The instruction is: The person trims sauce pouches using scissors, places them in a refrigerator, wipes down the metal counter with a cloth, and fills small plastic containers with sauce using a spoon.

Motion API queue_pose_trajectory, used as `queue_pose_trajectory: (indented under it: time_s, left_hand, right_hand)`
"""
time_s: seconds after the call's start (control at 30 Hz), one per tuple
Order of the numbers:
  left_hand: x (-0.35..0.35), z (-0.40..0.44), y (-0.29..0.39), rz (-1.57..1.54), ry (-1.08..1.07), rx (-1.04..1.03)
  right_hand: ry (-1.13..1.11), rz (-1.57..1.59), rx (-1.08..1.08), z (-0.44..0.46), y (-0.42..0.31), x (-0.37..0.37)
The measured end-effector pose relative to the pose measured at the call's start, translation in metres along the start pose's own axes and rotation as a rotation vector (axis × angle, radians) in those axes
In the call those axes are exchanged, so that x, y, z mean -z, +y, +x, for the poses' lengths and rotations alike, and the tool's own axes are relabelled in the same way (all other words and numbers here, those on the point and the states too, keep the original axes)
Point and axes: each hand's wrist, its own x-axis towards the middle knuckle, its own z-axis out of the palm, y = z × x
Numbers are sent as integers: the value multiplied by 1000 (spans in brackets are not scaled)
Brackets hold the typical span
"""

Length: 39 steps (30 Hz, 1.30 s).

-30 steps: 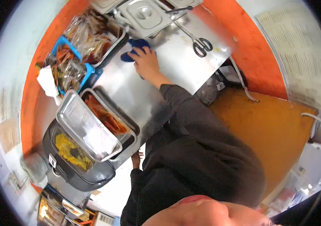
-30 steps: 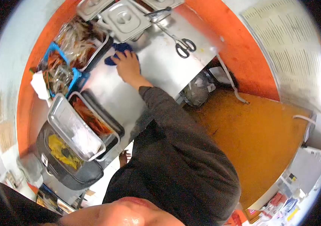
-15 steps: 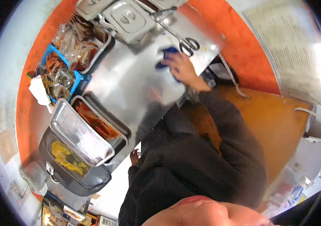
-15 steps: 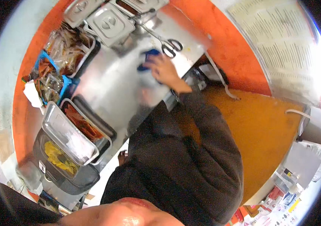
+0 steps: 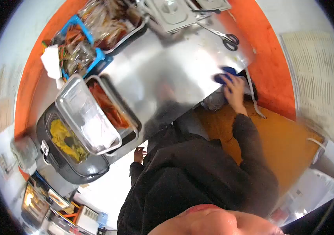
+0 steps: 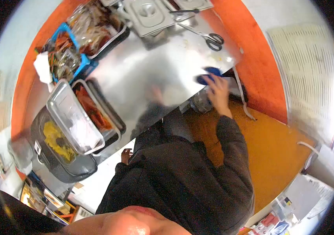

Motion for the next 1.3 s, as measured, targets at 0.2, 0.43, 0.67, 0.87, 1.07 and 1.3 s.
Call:
queue_pose_trajectory:
  time_s: [0.2, 0.43, 0.67, 0.87, 1.07, 1.3]
  left_hand:
    - [16, -10, -68, 88, -27, -40]
    - [6, -13, -33, -131, 66, 91]
    - [-21, -18, -5, -137, 79, -190]
    - [-29, -25, -44, -208, 93, -46]
    - [-16, -40, -93, 326, 78, -286]
    - [-2, 9, -117, 661, -49, -468]
  right_hand:
    - [501, 22, -584, -60, 68, 26]
    - [180, 51, -64, 87, -79, -82]
    - [-148, 418, 658, 110, -210, -112]
    - [-108, 353, 643, 175, -281, -154]
    - [15, 403, 593, 191, -243, -148]
    - [271, 283, -31, 207, -196, -140]
